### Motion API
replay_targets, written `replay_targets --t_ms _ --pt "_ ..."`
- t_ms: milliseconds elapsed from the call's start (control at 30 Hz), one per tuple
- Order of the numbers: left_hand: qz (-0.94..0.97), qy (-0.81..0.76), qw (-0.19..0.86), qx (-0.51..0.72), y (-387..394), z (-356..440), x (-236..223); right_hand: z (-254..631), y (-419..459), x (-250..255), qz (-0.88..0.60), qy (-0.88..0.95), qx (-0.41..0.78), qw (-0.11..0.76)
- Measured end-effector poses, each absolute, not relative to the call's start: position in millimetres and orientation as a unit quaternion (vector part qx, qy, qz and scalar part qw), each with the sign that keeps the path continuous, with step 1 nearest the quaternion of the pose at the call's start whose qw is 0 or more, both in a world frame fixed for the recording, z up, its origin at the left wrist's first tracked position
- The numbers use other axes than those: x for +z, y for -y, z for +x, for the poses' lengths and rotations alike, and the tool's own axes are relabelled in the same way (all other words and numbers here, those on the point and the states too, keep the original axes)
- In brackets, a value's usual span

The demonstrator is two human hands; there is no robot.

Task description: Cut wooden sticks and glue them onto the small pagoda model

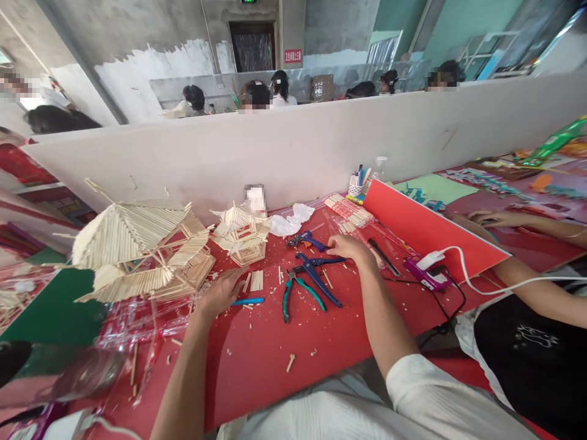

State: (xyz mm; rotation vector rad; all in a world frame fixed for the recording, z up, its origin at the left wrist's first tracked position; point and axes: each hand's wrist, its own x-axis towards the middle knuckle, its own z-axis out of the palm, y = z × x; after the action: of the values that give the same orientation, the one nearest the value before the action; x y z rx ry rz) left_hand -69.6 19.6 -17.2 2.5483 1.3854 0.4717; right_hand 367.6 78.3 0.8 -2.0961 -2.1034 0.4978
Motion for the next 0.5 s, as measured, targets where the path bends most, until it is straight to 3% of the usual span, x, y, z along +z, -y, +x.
replay_targets --t_ms 500 --pt "0.871 -0.47 0.045 0.136 -16 -70 -12 404 -81 -13 -0.783 0.607 0.081 0.107"
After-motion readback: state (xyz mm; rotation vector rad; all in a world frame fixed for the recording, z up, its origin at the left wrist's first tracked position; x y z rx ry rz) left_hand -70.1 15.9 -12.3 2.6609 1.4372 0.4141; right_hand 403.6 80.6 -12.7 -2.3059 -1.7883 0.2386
